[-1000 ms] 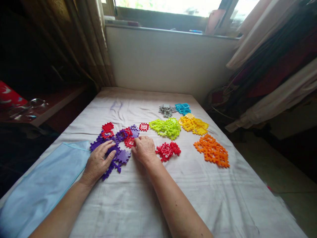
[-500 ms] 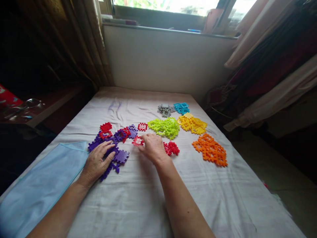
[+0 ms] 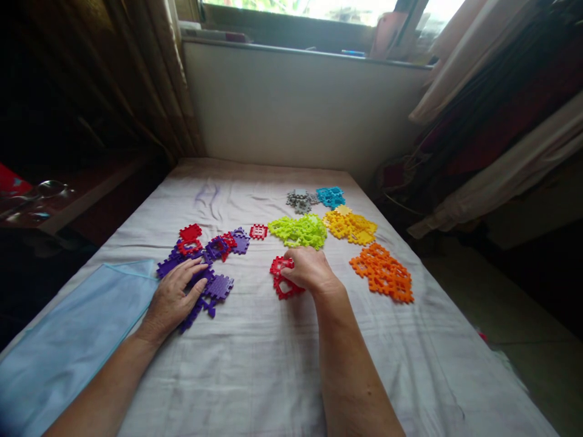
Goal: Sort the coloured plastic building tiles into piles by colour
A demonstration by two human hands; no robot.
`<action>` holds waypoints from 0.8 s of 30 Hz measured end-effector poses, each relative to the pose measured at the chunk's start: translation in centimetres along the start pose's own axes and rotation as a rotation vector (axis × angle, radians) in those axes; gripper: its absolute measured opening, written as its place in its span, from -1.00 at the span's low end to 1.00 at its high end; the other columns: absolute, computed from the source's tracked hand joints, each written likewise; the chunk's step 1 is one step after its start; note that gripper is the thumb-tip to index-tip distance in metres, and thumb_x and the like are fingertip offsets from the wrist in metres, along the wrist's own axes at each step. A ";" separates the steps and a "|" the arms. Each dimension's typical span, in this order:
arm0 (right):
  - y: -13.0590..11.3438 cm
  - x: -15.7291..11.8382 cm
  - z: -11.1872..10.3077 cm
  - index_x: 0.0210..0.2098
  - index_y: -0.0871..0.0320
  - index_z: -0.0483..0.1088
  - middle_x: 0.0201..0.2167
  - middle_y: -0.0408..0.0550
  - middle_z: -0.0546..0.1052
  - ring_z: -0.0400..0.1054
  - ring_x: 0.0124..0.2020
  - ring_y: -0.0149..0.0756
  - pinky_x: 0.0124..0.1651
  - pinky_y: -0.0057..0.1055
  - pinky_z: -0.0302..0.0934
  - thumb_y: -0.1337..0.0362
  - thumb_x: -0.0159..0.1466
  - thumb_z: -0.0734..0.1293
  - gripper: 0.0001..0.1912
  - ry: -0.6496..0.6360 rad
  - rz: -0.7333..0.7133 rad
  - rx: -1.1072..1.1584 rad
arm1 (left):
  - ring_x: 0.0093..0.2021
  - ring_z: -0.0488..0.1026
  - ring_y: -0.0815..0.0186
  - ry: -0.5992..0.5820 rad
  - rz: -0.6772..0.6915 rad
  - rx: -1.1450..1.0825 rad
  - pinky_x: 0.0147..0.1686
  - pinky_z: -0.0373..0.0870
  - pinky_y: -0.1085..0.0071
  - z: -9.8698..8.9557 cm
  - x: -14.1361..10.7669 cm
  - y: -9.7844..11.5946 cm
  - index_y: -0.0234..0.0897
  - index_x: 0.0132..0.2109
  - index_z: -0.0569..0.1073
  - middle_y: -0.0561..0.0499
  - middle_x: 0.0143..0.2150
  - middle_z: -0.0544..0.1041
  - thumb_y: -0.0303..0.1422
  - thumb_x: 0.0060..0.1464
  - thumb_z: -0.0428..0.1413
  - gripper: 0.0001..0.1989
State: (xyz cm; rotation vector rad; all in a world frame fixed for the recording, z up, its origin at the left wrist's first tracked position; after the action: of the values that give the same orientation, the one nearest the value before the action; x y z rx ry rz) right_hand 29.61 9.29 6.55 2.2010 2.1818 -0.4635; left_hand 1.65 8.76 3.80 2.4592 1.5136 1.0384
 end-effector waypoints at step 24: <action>-7.2 10.5 1.1 0.06 0.12 0.45 0.06 0.17 0.50 0.26 0.13 -0.02 0.16 -0.10 0.02 0.09 0.28 0.27 -0.58 0.141 -0.137 -0.221 | 0.18 0.39 0.11 0.009 0.037 0.040 0.20 0.30 0.05 0.0 -0.1 0.5 -0.19 0.08 0.47 -0.10 0.13 0.51 -0.23 0.27 0.00 -0.69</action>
State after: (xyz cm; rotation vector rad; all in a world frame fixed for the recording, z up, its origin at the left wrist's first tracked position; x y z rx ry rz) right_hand 22.24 19.52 4.68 2.0358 2.3335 -0.0640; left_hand 1.96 8.42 3.95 2.5220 1.5120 1.0360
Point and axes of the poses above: each hand's wrist, its own x-axis towards the middle knuckle, its own z-axis out of the palm, y = z × x, the point moved 10 cm from there along x, towards the middle knuckle
